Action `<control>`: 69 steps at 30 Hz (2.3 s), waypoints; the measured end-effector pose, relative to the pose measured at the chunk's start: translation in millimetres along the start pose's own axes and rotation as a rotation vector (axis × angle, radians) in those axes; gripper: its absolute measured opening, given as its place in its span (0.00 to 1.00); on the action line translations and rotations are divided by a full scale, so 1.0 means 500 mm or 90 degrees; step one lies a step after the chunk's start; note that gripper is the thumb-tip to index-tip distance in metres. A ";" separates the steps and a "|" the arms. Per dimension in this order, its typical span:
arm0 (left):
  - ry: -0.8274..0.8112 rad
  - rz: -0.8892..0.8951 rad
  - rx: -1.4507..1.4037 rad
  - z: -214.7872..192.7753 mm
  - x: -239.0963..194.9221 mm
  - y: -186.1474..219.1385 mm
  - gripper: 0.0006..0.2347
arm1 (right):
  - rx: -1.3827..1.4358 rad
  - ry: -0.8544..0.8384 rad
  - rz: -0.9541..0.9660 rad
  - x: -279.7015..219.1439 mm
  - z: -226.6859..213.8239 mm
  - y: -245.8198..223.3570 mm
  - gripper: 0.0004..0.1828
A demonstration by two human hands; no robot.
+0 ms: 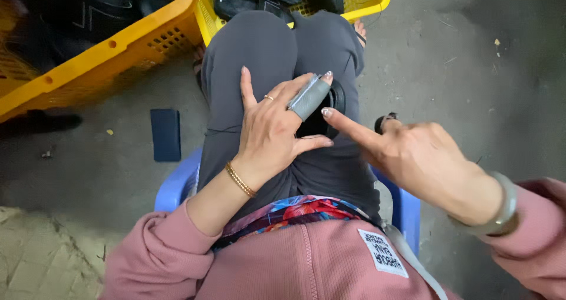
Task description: The person sits on a blue chair and sews a black shoe resting on their lap using a needle and thread. They repeatedly push the needle through the shoe's sole and pull the thread to stitch it, while a yellow basket of shoes sits nearby.
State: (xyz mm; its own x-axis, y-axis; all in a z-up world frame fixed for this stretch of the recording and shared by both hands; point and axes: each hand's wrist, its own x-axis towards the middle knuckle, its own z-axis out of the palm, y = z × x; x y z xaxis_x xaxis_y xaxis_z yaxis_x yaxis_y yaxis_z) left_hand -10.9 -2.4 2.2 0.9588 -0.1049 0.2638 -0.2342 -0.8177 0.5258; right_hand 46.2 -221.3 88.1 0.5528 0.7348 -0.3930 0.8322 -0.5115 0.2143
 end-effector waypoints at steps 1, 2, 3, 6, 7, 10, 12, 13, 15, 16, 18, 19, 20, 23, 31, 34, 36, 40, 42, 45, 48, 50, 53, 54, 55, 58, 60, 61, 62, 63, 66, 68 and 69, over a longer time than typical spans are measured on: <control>0.002 -0.001 0.000 0.002 0.000 0.000 0.42 | -0.001 0.001 -0.001 0.002 0.018 -0.005 0.40; -0.003 -0.004 0.002 0.002 0.001 -0.001 0.41 | 0.006 0.038 0.007 0.006 0.035 -0.009 0.38; -0.007 -0.007 0.004 0.002 0.003 -0.001 0.41 | 0.013 0.076 0.015 0.009 0.052 -0.013 0.36; 0.000 0.002 0.003 0.004 0.001 -0.002 0.41 | 0.055 0.049 0.036 0.021 0.075 -0.030 0.34; 0.002 0.004 0.006 0.002 -0.004 -0.003 0.41 | 0.054 0.054 0.036 0.020 0.067 -0.027 0.34; -0.002 0.016 0.004 -0.007 -0.033 -0.002 0.42 | 0.035 0.166 -0.016 0.008 0.064 -0.018 0.31; 0.152 0.079 -0.079 -0.023 -0.067 -0.005 0.29 | 0.168 0.116 0.042 -0.003 0.086 -0.013 0.38; 0.149 0.084 -0.078 -0.037 -0.060 0.001 0.29 | 0.171 0.118 0.048 0.001 0.082 -0.014 0.38; 0.145 0.159 -0.034 -0.063 -0.061 0.023 0.01 | 0.050 0.171 0.064 -0.006 0.078 -0.023 0.35; 0.140 0.165 -0.034 -0.089 -0.057 0.029 0.01 | 0.053 0.172 0.071 -0.003 0.070 -0.030 0.35; -0.126 0.074 -0.569 -0.141 -0.053 0.045 0.09 | 0.099 0.125 0.085 0.001 0.052 -0.042 0.31; -0.131 0.073 -0.570 -0.144 -0.048 0.042 0.09 | 0.104 0.123 0.087 0.001 0.051 -0.045 0.31; -0.143 -0.060 -0.573 -0.146 -0.042 0.038 0.07 | 0.143 0.139 0.084 0.002 0.050 -0.048 0.30; -0.105 -0.196 -0.487 -0.097 -0.026 0.022 0.07 | 0.203 0.154 0.079 0.005 0.055 -0.048 0.29; -0.247 -0.265 -0.451 -0.069 -0.016 0.021 0.07 | 0.269 0.220 0.024 -0.017 0.065 -0.021 0.29; -0.220 -0.217 -0.550 -0.083 -0.009 0.017 0.20 | 0.157 0.063 0.023 -0.023 0.020 0.000 0.41; -0.186 0.021 -0.235 -0.054 -0.026 0.002 0.32 | 0.088 -0.057 0.070 -0.031 -0.021 0.015 0.41; -0.066 0.068 -0.078 -0.020 -0.024 0.010 0.16 | 0.096 -0.023 0.076 -0.117 -0.003 0.053 0.36; -0.020 0.092 -0.041 -0.016 -0.024 0.012 0.14 | -0.079 0.063 0.140 -0.191 0.039 0.081 0.33; 0.005 0.081 -0.067 -0.014 -0.025 0.018 0.14 | 0.047 0.033 0.205 -0.239 0.045 0.079 0.28; 0.039 0.079 -0.189 -0.030 -0.020 0.001 0.15 | 0.130 -0.052 0.128 -0.189 0.020 0.054 0.22; 0.051 0.053 -0.164 -0.035 -0.026 -0.033 0.15 | 0.295 -0.058 0.039 -0.161 0.025 0.042 0.15; 0.126 -0.021 -0.016 -0.064 -0.033 -0.126 0.10 | 0.606 0.035 -0.030 -0.116 0.040 0.044 0.11; 0.185 -0.069 0.104 -0.075 -0.038 -0.162 0.09 | 0.753 0.129 -0.002 -0.104 0.048 0.045 0.17; 0.183 -0.070 0.104 -0.088 -0.042 -0.142 0.09 | 0.755 0.128 -0.002 -0.088 0.058 0.030 0.17; 0.261 -0.053 0.064 -0.096 -0.050 -0.084 0.16 | 0.665 0.150 0.229 -0.036 0.070 -0.013 0.19; 0.231 0.030 0.027 -0.055 -0.070 -0.037 0.19 | 0.520 0.392 0.070 -0.010 0.061 -0.047 0.10; 0.232 0.028 0.026 -0.043 -0.068 -0.032 0.19 | 0.519 0.390 0.068 0.001 0.050 -0.051 0.10; 0.215 0.089 0.029 -0.031 -0.067 -0.026 0.13 | 0.694 0.396 0.061 0.011 0.038 -0.056 0.06; 0.198 0.150 0.031 -0.020 -0.066 -0.021 0.09 | 0.868 0.396 0.053 0.022 0.026 -0.060 0.03; 0.161 0.082 -0.082 -0.038 -0.059 -0.006 0.09 | 1.167 0.334 0.086 0.017 0.066 -0.069 0.06; 0.171 0.070 -0.146 -0.038 -0.038 0.017 0.15 | 1.244 0.319 0.089 0.013 0.066 -0.073 0.09; 0.180 0.056 -0.212 -0.038 -0.030 0.030 0.22 | 1.321 0.302 0.094 0.010 0.066 -0.077 0.11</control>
State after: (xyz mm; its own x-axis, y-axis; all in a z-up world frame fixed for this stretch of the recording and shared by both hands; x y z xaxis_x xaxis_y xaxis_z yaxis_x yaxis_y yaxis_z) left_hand -32.0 -2.3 21.5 0.8619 0.0310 0.5062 -0.3965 -0.5811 0.7107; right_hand 15.4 -212.9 48.4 0.8356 0.5113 -0.2010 -0.2670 0.0581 -0.9619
